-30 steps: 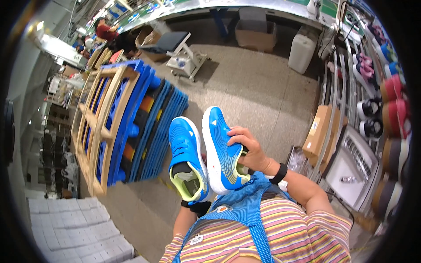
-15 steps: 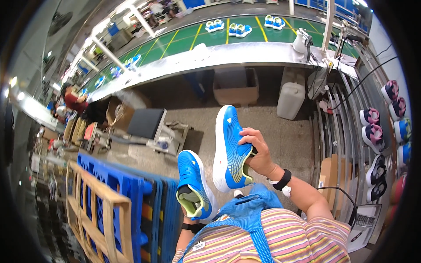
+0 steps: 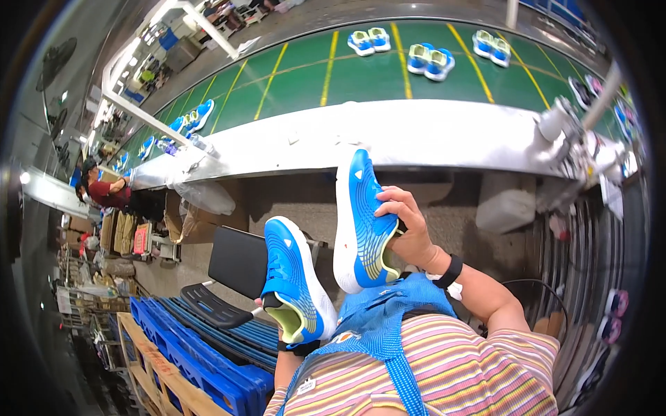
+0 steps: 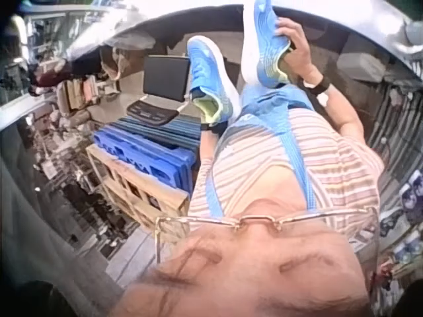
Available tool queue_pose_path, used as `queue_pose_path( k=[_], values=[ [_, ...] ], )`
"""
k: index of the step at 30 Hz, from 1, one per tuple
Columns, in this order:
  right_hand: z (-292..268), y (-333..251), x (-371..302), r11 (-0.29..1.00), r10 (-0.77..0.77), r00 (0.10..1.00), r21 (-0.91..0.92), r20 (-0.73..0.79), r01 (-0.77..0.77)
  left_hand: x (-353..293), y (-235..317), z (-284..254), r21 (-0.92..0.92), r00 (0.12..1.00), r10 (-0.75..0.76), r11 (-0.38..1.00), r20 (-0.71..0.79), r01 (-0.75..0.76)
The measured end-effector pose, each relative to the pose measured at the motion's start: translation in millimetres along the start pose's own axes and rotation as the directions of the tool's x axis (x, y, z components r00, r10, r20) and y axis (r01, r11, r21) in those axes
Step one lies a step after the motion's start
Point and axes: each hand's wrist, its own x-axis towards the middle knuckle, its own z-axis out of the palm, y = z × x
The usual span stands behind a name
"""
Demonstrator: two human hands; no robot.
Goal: Cleaning and inspecting shoes on a conveyor belt in a shoe manufacturing facility.
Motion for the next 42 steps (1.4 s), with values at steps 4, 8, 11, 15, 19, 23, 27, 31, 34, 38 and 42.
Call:
queue_pose_path(
  k=[4,8,11,15,19,23,27,31,34,38,42],
  values=[
    [47,46,64,1.0,-0.013,0.999,0.005,0.053,0.013,55,35,-22,0.002,0.999,0.024,1.0,-0.036,-0.024],
    [95,92,115,1.0,0.003,0.999,0.017,0.039,-0.004,120,70,-55,0.027,0.999,-0.025,0.999,-0.022,0.026],
    [125,121,140,0.996,0.086,0.996,-0.003,0.002,-0.086,201,112,-58,0.043,0.997,-0.075,0.996,-0.002,0.075],
    [156,148,179,0.976,0.22,0.975,0.014,-0.022,-0.219,283,162,-62,0.079,0.988,-0.154,0.985,0.0,0.153],
    [181,184,206,0.955,0.297,0.955,0.011,0.017,-0.297,364,209,-79,0.088,0.945,-0.292,0.948,-0.15,0.307],
    [211,217,232,0.945,0.309,0.948,0.083,0.079,-0.316,425,239,-97,0.124,0.938,-0.228,0.956,-0.262,0.267],
    [239,229,243,0.941,0.319,0.943,0.091,0.091,-0.326,466,272,-132,0.253,0.933,-0.222,0.921,-0.282,0.296],
    [268,238,249,0.927,0.371,0.929,0.062,0.015,-0.371,501,300,-151,0.277,0.915,-0.262,0.895,-0.306,0.35],
    [295,239,253,0.918,0.397,0.916,0.018,-0.053,-0.397,529,321,-188,0.339,0.893,-0.331,0.839,-0.303,0.426],
    [333,236,267,0.903,0.408,0.891,-0.051,-0.199,-0.426,562,353,-215,0.825,0.891,-0.194,0.337,-0.41,0.453],
    [357,227,274,0.884,0.396,0.857,-0.115,-0.33,-0.453,541,354,-91,0.916,0.996,-0.079,0.402,0.039,-0.004]
  ],
)
